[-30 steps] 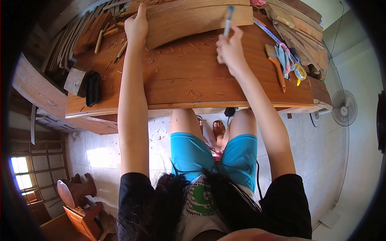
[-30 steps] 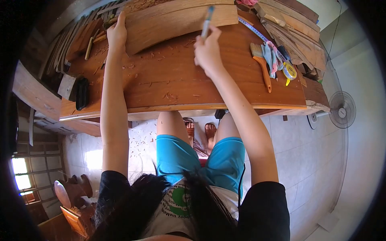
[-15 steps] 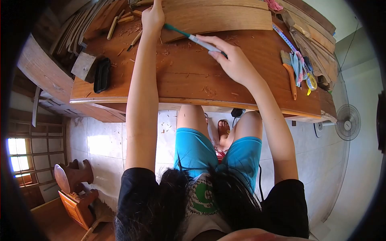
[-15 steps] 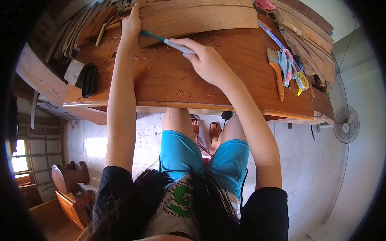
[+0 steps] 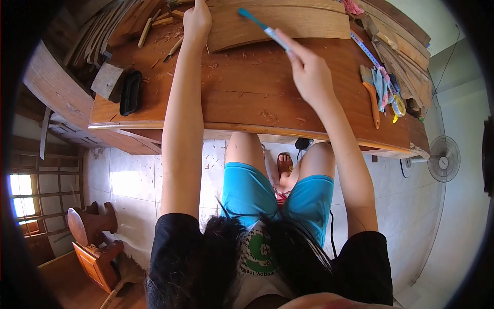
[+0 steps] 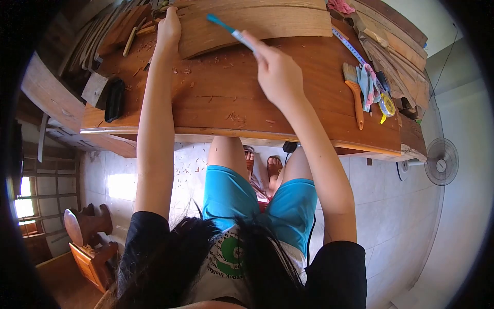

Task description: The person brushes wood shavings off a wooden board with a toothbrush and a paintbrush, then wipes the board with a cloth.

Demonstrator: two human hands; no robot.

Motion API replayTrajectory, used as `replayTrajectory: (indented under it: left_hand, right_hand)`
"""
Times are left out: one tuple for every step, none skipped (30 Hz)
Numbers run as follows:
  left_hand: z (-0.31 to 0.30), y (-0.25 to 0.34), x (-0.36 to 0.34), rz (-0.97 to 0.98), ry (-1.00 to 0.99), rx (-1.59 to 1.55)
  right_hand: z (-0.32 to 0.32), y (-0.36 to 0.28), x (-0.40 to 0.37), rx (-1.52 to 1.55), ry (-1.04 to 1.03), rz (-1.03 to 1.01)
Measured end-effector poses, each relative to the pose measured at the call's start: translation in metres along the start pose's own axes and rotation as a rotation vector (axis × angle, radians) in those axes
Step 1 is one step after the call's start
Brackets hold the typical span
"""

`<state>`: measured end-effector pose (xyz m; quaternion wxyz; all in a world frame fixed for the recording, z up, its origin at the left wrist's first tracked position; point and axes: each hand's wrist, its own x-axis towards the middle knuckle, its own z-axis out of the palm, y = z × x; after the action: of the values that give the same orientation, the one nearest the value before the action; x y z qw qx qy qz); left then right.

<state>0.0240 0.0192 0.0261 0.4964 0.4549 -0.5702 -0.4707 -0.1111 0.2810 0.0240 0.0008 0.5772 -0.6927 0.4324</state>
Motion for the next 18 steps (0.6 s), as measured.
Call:
replayTrajectory:
  left_hand:
    - [0.001,0.001,0.0,-0.013,-0.002,-0.008]
    - [0.001,0.001,-0.001,-0.022,-0.018,-0.005]
    - [-0.001,0.003,-0.003,-0.031,-0.035,0.0]
    - [-0.002,0.004,-0.005,-0.038,-0.051,0.005]
    - [-0.001,0.004,-0.005,-0.016,-0.039,0.02]
    - [0.0,0.003,-0.004,0.007,-0.023,0.036]
    - [-0.001,0.002,-0.003,0.032,-0.006,0.056]
    - [-0.001,0.0,-0.002,0.043,-0.005,0.024]
    - [0.001,-0.002,-0.003,0.055,-0.004,-0.011]
    - [0.001,-0.002,-0.003,0.066,-0.005,-0.048]
    - [0.0,-0.002,-0.001,0.054,-0.027,0.017]
    - [0.0,0.0,-0.003,0.037,-0.032,0.002]
    - [0.0,0.002,-0.005,0.018,-0.038,-0.014]
    - [-0.001,0.003,-0.007,-0.001,-0.042,-0.03]
    - [-0.002,0.001,-0.004,0.028,-0.047,0.009]
    - [-0.004,-0.002,0.0,0.059,-0.05,0.049]
    - [-0.005,-0.005,0.004,0.089,-0.052,0.09]
    - [-0.006,-0.001,0.0,0.078,-0.021,0.092]
  right_hand:
    - [0.002,0.003,-0.001,-0.042,-0.051,-0.14]
    - [0.004,0.005,-0.004,-0.083,-0.102,-0.279]
    - [0.005,0.002,-0.008,-0.198,-0.133,-0.291]
    - [0.005,0.006,-0.006,-0.134,-0.085,-0.274]
    - [0.005,0.015,-0.003,-0.067,-0.038,-0.258]
    - [0.005,0.023,0.0,0.001,0.009,-0.243]
    - [0.006,0.027,0.002,0.193,0.084,-0.115]
    - [-0.003,0.032,0.006,0.147,0.098,-0.09]
    - [-0.01,0.035,0.009,0.15,0.071,-0.03]
    - [-0.011,0.036,0.008,0.145,0.042,-0.047]
    - [-0.012,0.036,0.008,0.14,0.014,-0.064]
    - [-0.01,0.036,0.007,0.202,-0.09,-0.12]
    - [-0.013,0.035,0.007,0.111,-0.219,-0.096]
    - [-0.016,0.037,0.01,0.12,-0.258,-0.111]
    - [-0.02,0.038,0.013,0.129,-0.296,-0.126]
    - [-0.025,0.052,0.023,0.239,-0.242,-0.181]
    - [-0.034,0.07,0.032,0.21,-0.194,-0.111]
    - [-0.043,0.07,0.04,0.185,-0.143,-0.086]
